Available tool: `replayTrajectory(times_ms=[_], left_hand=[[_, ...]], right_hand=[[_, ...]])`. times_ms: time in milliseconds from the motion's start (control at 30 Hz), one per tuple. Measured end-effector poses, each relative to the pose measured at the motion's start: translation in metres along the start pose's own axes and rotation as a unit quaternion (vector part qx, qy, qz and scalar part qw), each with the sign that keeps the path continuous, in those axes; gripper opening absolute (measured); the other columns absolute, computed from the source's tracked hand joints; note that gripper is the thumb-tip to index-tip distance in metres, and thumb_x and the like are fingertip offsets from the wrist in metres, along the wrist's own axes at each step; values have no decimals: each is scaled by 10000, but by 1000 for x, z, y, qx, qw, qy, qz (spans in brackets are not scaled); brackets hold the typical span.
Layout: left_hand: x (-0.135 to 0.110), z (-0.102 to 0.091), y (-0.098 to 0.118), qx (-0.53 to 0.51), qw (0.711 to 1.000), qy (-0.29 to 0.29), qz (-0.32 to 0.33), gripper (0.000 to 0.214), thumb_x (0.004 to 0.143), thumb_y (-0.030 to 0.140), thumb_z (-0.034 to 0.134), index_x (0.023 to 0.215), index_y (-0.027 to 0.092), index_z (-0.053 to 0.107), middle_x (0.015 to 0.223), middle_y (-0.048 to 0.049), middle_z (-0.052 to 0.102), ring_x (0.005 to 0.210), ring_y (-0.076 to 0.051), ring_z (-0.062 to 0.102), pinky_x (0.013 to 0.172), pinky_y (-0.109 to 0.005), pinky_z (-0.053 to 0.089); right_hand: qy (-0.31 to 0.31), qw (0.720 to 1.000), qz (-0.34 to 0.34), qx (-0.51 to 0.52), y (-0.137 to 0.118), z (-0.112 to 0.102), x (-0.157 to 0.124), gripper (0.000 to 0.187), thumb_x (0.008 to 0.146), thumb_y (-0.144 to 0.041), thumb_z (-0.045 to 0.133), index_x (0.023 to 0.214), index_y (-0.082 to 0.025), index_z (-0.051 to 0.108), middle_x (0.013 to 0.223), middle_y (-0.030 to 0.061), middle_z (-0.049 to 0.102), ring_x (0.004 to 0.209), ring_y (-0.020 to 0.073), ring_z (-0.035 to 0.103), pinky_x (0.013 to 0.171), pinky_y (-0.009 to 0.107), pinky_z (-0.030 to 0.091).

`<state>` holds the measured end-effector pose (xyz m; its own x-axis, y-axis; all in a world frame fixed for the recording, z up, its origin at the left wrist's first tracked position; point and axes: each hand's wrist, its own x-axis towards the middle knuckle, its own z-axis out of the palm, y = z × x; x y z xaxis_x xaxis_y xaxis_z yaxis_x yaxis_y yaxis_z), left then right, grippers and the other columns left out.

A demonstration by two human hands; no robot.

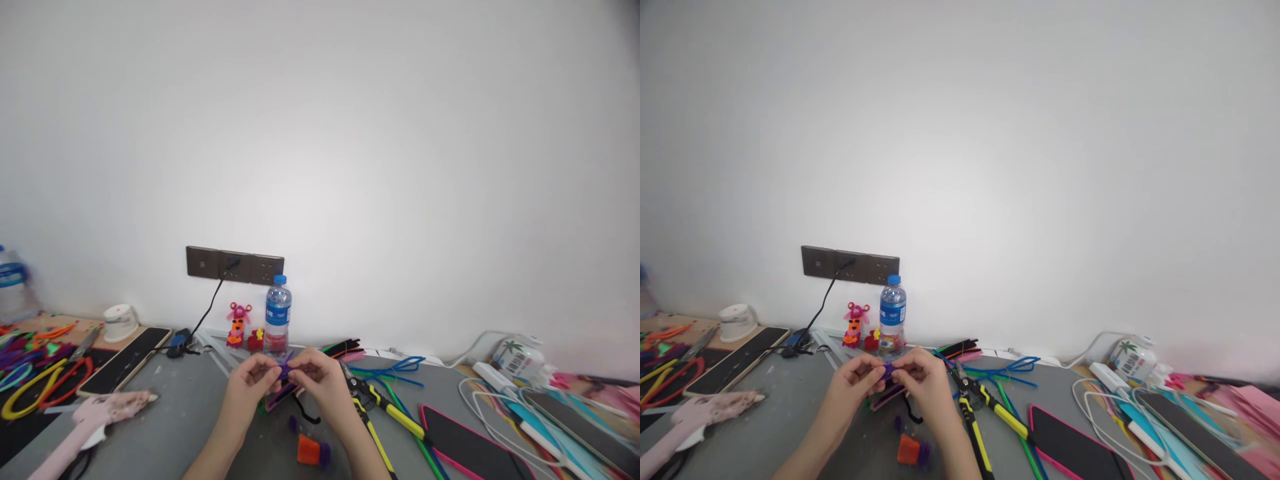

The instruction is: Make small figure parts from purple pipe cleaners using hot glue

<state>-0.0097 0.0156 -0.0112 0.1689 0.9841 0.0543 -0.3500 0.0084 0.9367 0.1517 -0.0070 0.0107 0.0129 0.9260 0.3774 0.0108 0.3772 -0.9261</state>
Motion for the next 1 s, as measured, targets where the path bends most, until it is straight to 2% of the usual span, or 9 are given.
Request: replayTrajectory(times_ms=[233, 467, 600, 733, 867, 1000], left_hand=[[0, -1, -2, 11, 1000, -13, 17, 284, 607, 373, 837, 669, 148, 674, 598, 15, 640, 526, -103, 596, 542, -192, 514], [-1, 2, 3, -10, 1000, 4, 25, 299, 587, 370, 847, 692, 161, 661, 718, 8, 643, 626, -119, 614, 626, -221, 552], [-3, 3, 7, -16, 999, -29, 20, 303, 612, 389, 831, 706, 160, 656, 794, -5, 625, 693, -137, 613, 668, -250, 560], [-5, 3, 6, -8, 996, -83, -25, 323, 693, 437, 767, 690, 154, 612, 789, -8, 614, 684, -134, 612, 653, -254, 547], [-7, 4, 1, -15, 990, -133, -37, 356, 632, 361, 826, 722, 174, 537, 717, 32, 616, 583, -104, 600, 522, -182, 444], [-6, 4, 3, -3, 987, -151, -56, 400, 591, 303, 856, 821, 186, 551, 776, -9, 687, 689, -161, 664, 593, -219, 467]], right_hand=[[-5, 1000, -18, 14, 4, 1, 0, 54, 690, -151, 729, 723, -193, 724, 712, 10, 624, 618, 142, 612, 553, 230, 501], [4, 998, -62, 4, 6, 3, 2, 102, 736, -212, 724, 836, -212, 749, 832, 58, 667, 799, 196, 633, 675, 276, 530], [2, 998, -58, 3, 0, -2, 2, 127, 760, -296, 728, 852, -212, 752, 898, 82, 676, 881, 227, 634, 729, 306, 532], [-43, 999, -29, 6, -4, -10, 1, 148, 771, -319, 727, 859, -204, 759, 904, 85, 698, 874, 227, 649, 763, 317, 520], [-79, 997, 8, 22, -7, -11, -2, 179, 774, -326, 723, 904, -208, 759, 920, 84, 728, 873, 234, 664, 755, 329, 528], [-77, 997, 17, 14, -10, -10, -2, 232, 772, -347, 720, 951, -202, 746, 977, 94, 733, 863, 232, 663, 755, 331, 525]])
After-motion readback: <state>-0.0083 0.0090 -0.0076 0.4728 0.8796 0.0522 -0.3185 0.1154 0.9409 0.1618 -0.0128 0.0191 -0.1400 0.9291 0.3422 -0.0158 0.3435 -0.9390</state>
